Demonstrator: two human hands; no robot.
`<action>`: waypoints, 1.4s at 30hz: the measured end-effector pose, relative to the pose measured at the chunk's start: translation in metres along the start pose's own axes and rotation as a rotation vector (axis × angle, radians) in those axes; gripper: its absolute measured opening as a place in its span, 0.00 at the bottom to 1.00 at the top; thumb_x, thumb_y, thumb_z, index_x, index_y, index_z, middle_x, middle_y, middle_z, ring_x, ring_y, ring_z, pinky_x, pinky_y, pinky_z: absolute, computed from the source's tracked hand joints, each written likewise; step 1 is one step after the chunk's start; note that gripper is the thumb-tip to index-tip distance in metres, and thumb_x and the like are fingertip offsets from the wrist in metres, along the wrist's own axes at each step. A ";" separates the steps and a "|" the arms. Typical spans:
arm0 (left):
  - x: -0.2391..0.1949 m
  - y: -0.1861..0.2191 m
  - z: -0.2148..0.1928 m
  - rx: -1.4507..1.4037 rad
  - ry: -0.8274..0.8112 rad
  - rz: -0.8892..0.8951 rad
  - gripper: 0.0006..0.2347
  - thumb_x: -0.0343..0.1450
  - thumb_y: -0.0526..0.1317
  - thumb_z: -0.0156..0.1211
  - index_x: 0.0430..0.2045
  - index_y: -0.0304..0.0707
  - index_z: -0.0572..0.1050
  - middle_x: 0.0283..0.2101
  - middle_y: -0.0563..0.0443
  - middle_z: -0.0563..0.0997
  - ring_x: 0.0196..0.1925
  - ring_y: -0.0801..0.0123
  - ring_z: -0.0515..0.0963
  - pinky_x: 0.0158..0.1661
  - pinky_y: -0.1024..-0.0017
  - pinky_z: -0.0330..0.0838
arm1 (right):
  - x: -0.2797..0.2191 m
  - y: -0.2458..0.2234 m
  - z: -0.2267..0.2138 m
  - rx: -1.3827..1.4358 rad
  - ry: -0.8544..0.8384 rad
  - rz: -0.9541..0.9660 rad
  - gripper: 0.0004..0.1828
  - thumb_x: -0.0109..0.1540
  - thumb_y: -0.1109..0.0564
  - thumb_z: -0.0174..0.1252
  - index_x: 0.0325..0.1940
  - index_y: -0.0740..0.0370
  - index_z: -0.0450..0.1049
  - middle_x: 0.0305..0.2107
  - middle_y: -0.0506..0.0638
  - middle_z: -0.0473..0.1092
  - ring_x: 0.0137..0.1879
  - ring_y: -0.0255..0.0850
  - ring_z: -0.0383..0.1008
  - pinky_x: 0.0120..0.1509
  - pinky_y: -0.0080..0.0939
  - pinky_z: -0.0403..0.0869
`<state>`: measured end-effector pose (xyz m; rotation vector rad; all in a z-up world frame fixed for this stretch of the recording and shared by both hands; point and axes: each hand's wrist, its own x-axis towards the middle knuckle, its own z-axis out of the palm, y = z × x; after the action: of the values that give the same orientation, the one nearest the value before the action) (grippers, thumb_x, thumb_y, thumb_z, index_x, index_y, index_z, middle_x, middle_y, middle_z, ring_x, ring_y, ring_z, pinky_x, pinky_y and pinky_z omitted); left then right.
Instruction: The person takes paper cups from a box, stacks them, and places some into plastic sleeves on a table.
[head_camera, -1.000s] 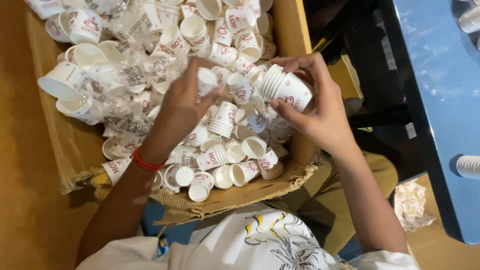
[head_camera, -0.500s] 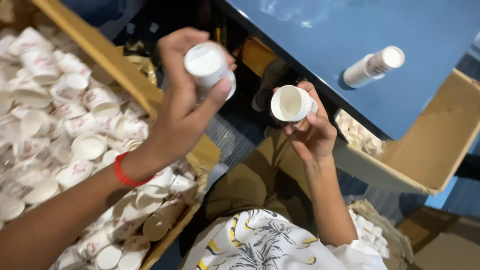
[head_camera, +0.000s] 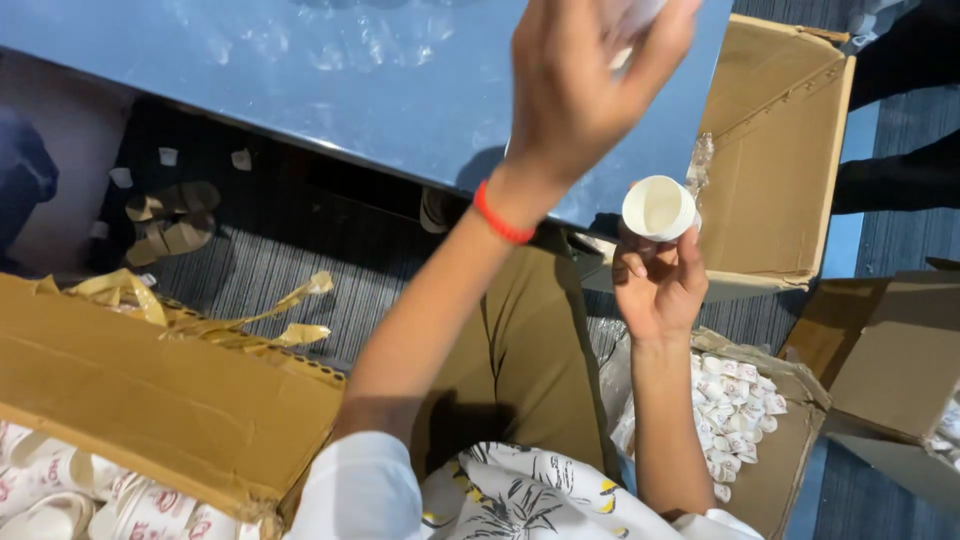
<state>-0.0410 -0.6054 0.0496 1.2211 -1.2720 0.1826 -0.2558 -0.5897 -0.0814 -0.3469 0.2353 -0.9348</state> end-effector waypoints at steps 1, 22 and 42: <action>-0.016 0.011 -0.013 -0.065 0.132 -0.003 0.13 0.73 0.41 0.67 0.42 0.37 0.70 0.38 0.48 0.77 0.35 0.65 0.79 0.38 0.73 0.74 | 0.003 -0.001 0.002 -0.042 -0.013 -0.015 0.28 0.66 0.52 0.64 0.69 0.59 0.66 0.62 0.59 0.70 0.48 0.37 0.71 0.42 0.31 0.68; -0.111 -0.030 -0.028 -0.187 -0.059 -0.433 0.23 0.65 0.35 0.74 0.53 0.36 0.70 0.46 0.44 0.82 0.48 0.55 0.85 0.49 0.66 0.79 | 0.066 0.032 0.115 -1.514 -0.420 -0.821 0.25 0.67 0.61 0.64 0.65 0.59 0.62 0.55 0.64 0.73 0.60 0.50 0.76 0.64 0.44 0.75; -0.210 0.129 -0.156 -0.118 -0.231 -0.885 0.25 0.68 0.30 0.64 0.61 0.31 0.65 0.59 0.39 0.74 0.56 0.58 0.80 0.55 0.66 0.78 | -0.075 0.119 0.058 -1.030 -0.174 -0.443 0.21 0.66 0.72 0.56 0.61 0.64 0.61 0.55 0.54 0.64 0.56 0.37 0.68 0.64 0.37 0.71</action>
<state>-0.1118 -0.3294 -0.0108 1.6160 -0.8106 -0.6807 -0.1901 -0.4524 -0.0707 -1.4685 0.4848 -1.1533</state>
